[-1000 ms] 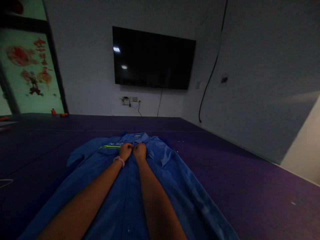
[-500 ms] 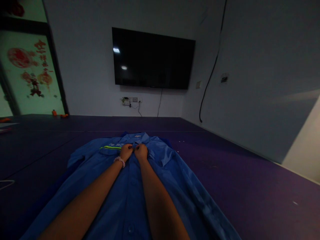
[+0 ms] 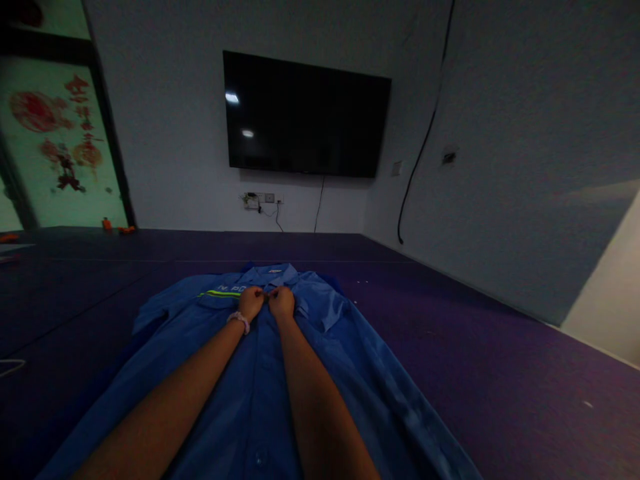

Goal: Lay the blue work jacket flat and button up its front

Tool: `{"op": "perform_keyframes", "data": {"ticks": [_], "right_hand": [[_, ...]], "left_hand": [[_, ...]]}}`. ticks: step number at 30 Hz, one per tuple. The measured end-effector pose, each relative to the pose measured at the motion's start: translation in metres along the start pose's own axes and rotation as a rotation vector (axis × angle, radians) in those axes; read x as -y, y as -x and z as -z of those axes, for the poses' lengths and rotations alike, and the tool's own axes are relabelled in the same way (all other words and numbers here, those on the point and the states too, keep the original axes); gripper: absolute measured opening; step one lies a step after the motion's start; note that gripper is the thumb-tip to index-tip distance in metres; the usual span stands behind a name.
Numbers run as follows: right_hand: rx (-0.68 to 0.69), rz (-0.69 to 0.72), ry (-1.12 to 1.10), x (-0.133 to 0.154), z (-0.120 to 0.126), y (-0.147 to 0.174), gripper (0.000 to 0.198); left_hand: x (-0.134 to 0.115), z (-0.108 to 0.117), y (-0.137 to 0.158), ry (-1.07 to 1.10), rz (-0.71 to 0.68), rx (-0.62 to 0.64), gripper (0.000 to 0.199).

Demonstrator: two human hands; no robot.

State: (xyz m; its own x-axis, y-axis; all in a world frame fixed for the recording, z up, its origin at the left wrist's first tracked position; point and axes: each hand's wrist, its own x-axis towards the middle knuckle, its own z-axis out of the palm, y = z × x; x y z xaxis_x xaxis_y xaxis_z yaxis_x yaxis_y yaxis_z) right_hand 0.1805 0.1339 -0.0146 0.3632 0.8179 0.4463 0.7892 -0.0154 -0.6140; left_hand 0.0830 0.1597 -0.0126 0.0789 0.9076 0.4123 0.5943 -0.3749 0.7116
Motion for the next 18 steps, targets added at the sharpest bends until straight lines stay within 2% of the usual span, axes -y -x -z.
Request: {"op": "perform_keyframes", "data": {"ticks": [18], "right_hand": [[-0.006,-0.04,0.057,0.0046,0.0043,0.0053,0.019]], "left_hand": [[-0.0078,0.0037,0.0034,-0.048,-0.083,0.031,0.014]]}}
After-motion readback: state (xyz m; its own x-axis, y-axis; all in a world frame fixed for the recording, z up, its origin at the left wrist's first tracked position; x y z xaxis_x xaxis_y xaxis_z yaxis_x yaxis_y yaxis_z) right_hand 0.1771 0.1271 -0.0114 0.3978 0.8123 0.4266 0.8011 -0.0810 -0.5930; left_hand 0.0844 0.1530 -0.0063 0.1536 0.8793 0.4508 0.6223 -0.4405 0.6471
